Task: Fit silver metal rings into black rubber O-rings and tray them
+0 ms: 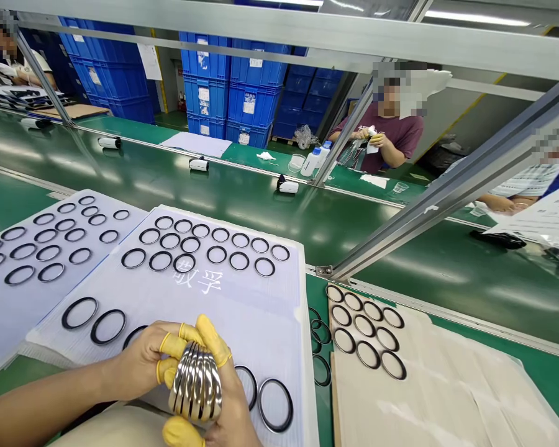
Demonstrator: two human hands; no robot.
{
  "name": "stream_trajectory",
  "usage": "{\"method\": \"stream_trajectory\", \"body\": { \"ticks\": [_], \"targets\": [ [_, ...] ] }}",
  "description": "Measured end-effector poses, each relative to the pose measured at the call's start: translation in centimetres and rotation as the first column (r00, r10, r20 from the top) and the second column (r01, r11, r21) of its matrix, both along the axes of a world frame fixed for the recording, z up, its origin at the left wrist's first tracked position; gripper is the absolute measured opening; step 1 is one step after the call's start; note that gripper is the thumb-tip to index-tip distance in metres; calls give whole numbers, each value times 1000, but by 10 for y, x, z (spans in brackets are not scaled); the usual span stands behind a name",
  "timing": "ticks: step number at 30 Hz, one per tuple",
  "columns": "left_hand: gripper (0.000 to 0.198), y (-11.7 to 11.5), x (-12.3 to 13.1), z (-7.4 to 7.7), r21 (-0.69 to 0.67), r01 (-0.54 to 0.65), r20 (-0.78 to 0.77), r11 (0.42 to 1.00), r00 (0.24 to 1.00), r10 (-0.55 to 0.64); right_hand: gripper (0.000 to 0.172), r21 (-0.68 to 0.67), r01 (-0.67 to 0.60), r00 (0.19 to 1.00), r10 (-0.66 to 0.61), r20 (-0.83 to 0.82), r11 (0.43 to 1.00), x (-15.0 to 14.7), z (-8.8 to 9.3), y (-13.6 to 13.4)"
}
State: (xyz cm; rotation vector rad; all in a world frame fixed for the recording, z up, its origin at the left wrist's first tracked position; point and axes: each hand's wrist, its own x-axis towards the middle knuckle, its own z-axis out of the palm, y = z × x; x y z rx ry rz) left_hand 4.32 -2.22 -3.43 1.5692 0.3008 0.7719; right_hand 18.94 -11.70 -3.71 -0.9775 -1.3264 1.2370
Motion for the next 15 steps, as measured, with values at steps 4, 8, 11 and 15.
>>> {"method": "stream_trajectory", "body": {
  "ticks": [4,8,11,15],
  "targets": [
    [40,1,-7,2,55,-32,-22,998,999,33,82,33,-25,999,24,27,999,-2,-9,1],
    [40,3,-16,1,139,-49,-73,989,996,60,36,175,53,993,-71,93,983,-1,-25,3],
    [42,5,-22,3,291,-62,-100,955,990,95,34,140,-2,986,-21,163,990,4,-32,7],
    [48,8,-27,7,431,-86,-147,898,976,164,31,247,-98,948,15,317,964,8,-38,12]
  ]
}}
